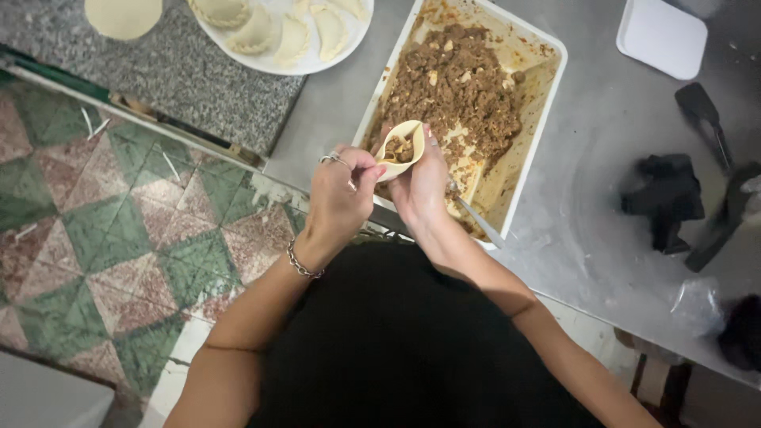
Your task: The person prepares empanadas by spooning a meat filling onto dough wrappers and folding the edges together by hand to seal them.
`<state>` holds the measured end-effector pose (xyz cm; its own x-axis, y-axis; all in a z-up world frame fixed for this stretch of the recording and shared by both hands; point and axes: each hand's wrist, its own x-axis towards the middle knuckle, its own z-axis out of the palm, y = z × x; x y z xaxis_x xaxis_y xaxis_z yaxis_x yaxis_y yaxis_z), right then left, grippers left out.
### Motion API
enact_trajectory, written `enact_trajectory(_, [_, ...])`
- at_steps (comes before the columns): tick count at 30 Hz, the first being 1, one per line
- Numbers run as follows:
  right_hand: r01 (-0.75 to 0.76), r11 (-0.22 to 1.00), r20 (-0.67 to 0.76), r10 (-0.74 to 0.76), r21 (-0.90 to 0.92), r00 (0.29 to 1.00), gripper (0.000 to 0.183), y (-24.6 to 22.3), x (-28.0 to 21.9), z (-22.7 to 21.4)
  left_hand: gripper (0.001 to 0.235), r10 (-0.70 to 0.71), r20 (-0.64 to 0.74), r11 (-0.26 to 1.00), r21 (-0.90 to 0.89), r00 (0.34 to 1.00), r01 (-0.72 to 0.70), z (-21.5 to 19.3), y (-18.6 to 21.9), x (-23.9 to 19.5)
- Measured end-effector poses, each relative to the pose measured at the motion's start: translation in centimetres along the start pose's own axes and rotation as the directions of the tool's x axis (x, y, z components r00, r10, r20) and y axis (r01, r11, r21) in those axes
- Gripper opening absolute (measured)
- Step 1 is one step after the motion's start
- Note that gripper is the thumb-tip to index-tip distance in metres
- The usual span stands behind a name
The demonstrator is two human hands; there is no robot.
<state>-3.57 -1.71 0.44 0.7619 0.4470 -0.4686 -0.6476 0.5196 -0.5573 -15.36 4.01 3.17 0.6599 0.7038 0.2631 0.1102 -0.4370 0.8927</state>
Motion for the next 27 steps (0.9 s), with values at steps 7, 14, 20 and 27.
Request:
enact_trajectory(7, [-0.151,0.979,0.075,0.162,-0.136,0.984,0.031,0.0,2.9,-4.5,0.012,-0.066,-0.143,0.998,0.013,0.988,0.068,2.1,2.1,-3.4])
enact_trajectory(14, [-0.391,0.898,0.498,0.438,-0.203,0.748,0.046,-3.8,-6.6,-1.9,0.011,0.217,-0.433,0.956,0.276,0.875,-0.101,1.2,5.4,-7.2])
enact_trajectory(20, [-0.423,0.862,0.711,0.482,-0.280,0.512,0.048,-2.7,-4.3,-7.3,0.012,0.490,-0.491,0.851,0.450,0.720,-0.272,0.0,7.2,-9.0])
enact_trajectory(27, [-0.292,0.906,0.830,0.404,-0.306,0.385,0.065,-1.9,-4.1,-6.8,0.006,0.735,-0.459,0.663,0.641,0.499,-0.388,-0.2,3.8,-8.9])
